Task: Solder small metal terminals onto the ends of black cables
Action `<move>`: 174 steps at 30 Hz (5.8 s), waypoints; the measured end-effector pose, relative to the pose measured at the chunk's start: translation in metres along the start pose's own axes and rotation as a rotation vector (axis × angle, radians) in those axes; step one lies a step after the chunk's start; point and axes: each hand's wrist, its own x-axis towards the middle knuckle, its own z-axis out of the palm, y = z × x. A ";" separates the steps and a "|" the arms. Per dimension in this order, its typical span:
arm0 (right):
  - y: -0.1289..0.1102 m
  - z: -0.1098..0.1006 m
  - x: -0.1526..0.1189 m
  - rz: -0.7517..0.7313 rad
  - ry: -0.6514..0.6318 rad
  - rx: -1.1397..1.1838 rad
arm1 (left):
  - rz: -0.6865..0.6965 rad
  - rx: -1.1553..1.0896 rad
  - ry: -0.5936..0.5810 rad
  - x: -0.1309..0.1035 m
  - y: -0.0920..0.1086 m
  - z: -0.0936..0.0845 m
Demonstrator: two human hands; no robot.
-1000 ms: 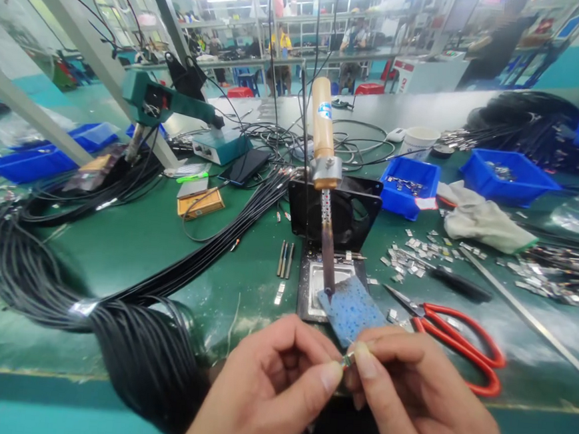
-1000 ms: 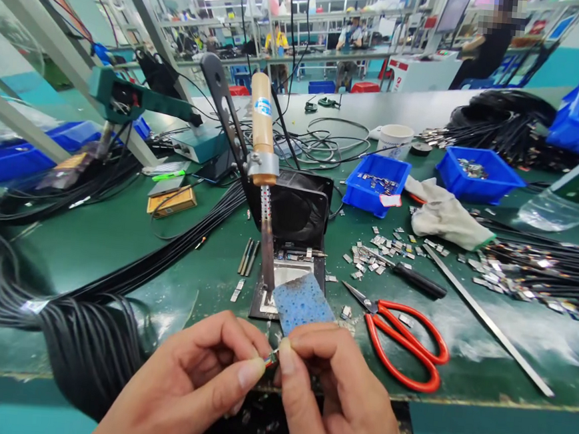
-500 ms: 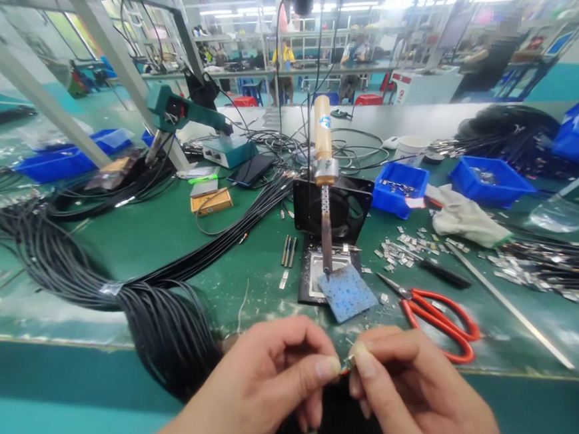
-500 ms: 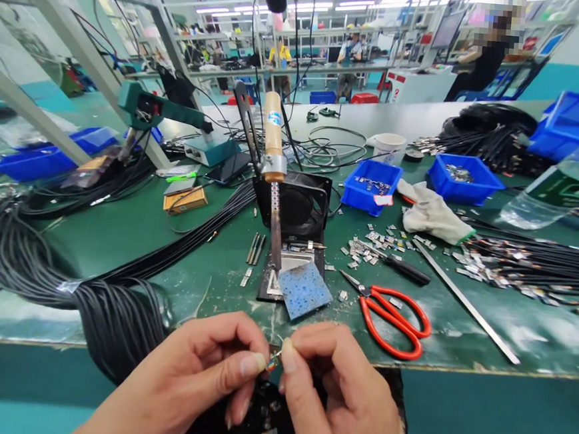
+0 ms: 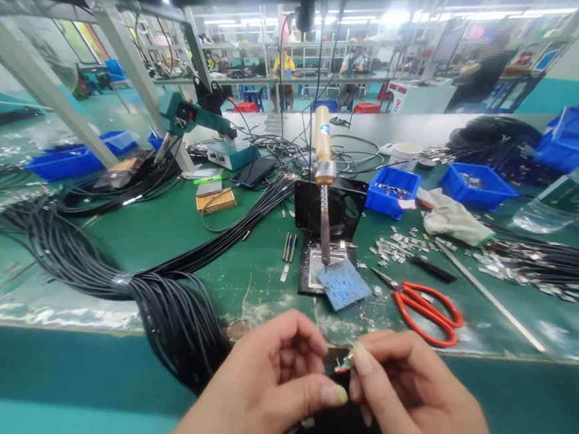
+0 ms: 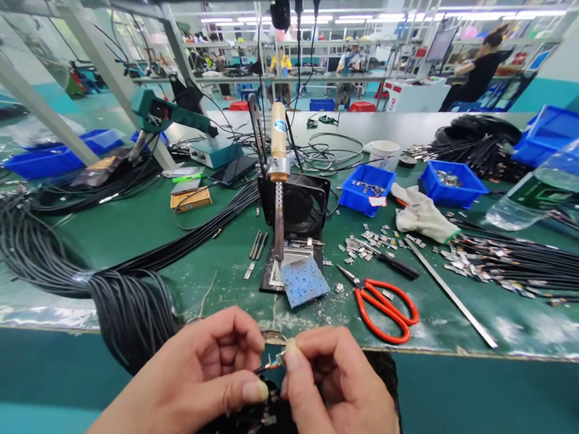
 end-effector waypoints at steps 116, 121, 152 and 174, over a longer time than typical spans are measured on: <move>0.005 -0.027 0.021 0.117 -0.454 -0.153 | -0.066 -0.098 0.000 0.007 -0.013 -0.006; 0.006 -0.029 0.019 0.100 -0.458 -0.133 | -0.097 -0.115 -0.021 0.009 -0.012 -0.008; 0.021 -0.008 0.023 -0.280 -0.183 -0.175 | -0.035 -0.170 0.106 0.021 -0.006 -0.005; 0.030 0.000 0.030 -0.504 0.044 -0.407 | -0.014 -0.094 0.164 0.040 -0.001 -0.006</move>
